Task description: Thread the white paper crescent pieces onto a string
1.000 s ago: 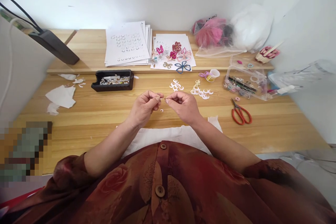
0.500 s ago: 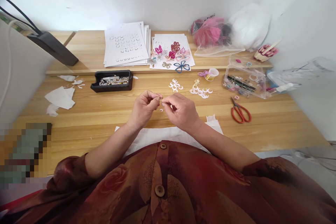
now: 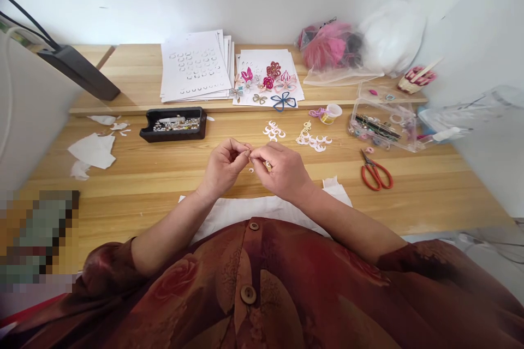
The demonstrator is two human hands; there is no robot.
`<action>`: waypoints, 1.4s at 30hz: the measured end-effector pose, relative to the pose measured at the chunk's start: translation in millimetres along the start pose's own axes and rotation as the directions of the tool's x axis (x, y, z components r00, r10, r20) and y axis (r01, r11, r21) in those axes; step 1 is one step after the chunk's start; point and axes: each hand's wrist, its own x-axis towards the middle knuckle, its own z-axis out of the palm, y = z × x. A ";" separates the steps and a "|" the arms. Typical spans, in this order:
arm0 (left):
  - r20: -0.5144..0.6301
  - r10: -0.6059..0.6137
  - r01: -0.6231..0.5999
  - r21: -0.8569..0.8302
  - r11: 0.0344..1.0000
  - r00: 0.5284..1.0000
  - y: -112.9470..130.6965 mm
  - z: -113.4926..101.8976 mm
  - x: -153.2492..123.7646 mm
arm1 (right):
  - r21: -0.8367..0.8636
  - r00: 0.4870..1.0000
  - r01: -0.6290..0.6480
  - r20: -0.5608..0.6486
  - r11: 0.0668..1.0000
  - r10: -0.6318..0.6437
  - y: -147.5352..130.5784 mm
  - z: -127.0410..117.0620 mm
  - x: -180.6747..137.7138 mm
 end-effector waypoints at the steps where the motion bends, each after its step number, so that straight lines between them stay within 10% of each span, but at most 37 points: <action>1: 0.012 0.022 -0.023 0.012 1.000 1.000 -1.5 -0.4 0.2 | 0.028 1.000 -0.030 0.005 0.999 0.030 -2.0 -2.0 2.5; 10: 0.129 0.071 -0.067 -0.034 0.997 0.989 1.3 -1.5 0.2 | 0.240 0.956 -0.293 0.040 0.926 0.292 -0.8 -16.2 26.8; 21: 0.092 -0.112 0.129 -0.201 0.971 0.989 2.2 -2.3 3.5 | 0.561 0.809 -0.566 0.234 0.604 0.540 17.4 4.6 17.4; 33: 0.011 -0.132 0.131 -0.210 0.969 0.991 2.6 -2.7 5.1 | 0.433 0.861 -0.500 0.161 0.749 0.482 7.7 8.7 7.2; 42: 0.013 -0.097 0.098 -0.195 0.976 0.995 0.2 -3.4 4.1 | 0.191 0.970 -0.226 -0.051 0.955 0.240 8.3 10.6 -1.9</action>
